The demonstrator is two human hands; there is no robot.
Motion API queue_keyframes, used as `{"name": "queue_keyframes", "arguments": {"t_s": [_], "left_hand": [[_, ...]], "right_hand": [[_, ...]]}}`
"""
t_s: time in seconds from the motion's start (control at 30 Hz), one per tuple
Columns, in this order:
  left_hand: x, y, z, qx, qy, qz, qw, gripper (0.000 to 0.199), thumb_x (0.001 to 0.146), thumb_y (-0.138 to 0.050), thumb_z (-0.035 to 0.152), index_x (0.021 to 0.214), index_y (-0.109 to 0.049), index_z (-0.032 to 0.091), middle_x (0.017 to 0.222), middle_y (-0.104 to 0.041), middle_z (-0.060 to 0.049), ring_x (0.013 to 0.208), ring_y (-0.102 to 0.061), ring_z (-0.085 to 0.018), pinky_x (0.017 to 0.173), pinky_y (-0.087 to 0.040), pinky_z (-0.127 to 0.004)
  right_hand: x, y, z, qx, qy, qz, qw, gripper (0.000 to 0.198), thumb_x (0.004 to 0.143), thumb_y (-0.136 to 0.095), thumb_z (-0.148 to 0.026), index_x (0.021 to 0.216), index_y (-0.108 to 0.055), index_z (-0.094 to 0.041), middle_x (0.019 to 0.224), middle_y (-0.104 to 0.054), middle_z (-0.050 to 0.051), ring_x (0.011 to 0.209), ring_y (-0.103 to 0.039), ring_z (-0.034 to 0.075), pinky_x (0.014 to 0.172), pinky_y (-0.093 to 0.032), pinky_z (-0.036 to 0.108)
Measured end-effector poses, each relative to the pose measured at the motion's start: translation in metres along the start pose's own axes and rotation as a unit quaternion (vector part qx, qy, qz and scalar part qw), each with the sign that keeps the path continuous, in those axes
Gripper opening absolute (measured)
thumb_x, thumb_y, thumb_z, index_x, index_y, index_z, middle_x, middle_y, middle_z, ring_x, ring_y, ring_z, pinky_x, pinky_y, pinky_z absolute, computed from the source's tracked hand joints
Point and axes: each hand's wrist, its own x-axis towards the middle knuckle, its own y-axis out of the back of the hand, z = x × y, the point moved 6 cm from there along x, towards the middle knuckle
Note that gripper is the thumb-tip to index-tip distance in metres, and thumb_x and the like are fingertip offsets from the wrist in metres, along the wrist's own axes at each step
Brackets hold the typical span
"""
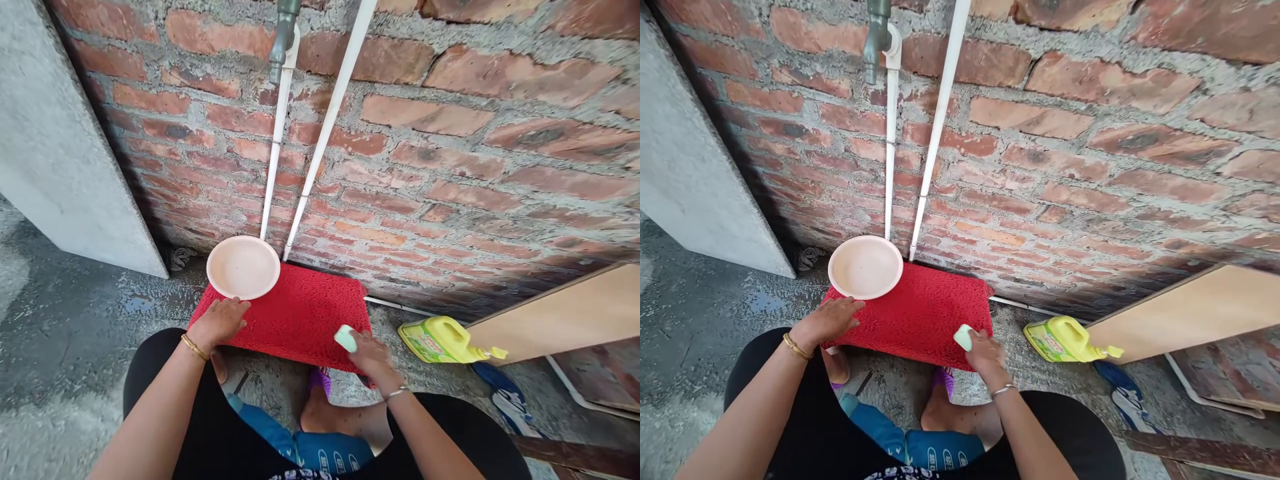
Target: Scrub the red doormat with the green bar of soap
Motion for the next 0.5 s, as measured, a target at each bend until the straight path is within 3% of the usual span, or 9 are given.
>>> {"name": "queue_keyframes", "arguments": {"t_s": [0.17,0.27,0.37,0.43,0.5], "left_hand": [[0.013,-0.007,-0.012,-0.013,-0.008,0.006,1.000,0.044,0.094,-0.050,0.026,0.138,-0.051,0.020,0.141,-0.056,-0.016,0.131,-0.053,-0.030,0.107,-0.043,-0.049],[0.021,-0.016,-0.021,-0.021,-0.006,0.002,1.000,0.042,0.094,-0.050,0.026,0.135,-0.053,0.020,0.138,-0.058,-0.016,0.128,-0.055,-0.030,0.104,-0.046,-0.048],[0.022,-0.018,-0.024,-0.031,-0.003,-0.003,1.000,0.042,0.093,-0.050,0.026,0.134,-0.054,0.018,0.135,-0.060,-0.017,0.125,-0.057,-0.031,0.100,-0.048,-0.049],[0.018,-0.015,-0.024,-0.034,0.006,-0.006,0.999,0.043,0.093,-0.049,0.026,0.135,-0.053,0.018,0.138,-0.058,-0.017,0.127,-0.056,-0.032,0.102,-0.047,-0.051],[0.014,-0.012,-0.021,-0.035,0.017,-0.014,0.999,0.044,0.093,-0.049,0.027,0.136,-0.053,0.017,0.141,-0.055,-0.018,0.130,-0.053,-0.033,0.105,-0.044,-0.052]], "right_hand": [[-0.012,-0.001,-0.188,0.044,0.228,-0.003,0.973,0.053,0.081,-0.055,-0.026,0.134,-0.055,-0.026,0.131,-0.057,0.011,0.116,-0.055,0.026,0.097,-0.038,0.036],[-0.023,-0.006,-0.262,0.054,0.320,0.010,0.946,0.051,0.084,-0.053,-0.027,0.134,-0.053,-0.027,0.132,-0.056,0.010,0.116,-0.054,0.027,0.098,-0.038,0.039],[-0.018,-0.013,-0.271,0.048,0.329,-0.008,0.943,0.054,0.083,-0.055,-0.027,0.137,-0.051,-0.027,0.132,-0.055,0.011,0.115,-0.055,0.027,0.098,-0.038,0.040],[-0.008,-0.018,-0.244,0.052,0.301,-0.033,0.952,0.057,0.082,-0.057,-0.029,0.138,-0.051,-0.027,0.131,-0.055,0.011,0.115,-0.056,0.027,0.098,-0.038,0.039],[0.004,-0.023,-0.196,0.066,0.250,-0.046,0.965,0.060,0.081,-0.059,-0.031,0.141,-0.049,-0.027,0.132,-0.055,0.010,0.115,-0.057,0.026,0.099,-0.038,0.037]]}}
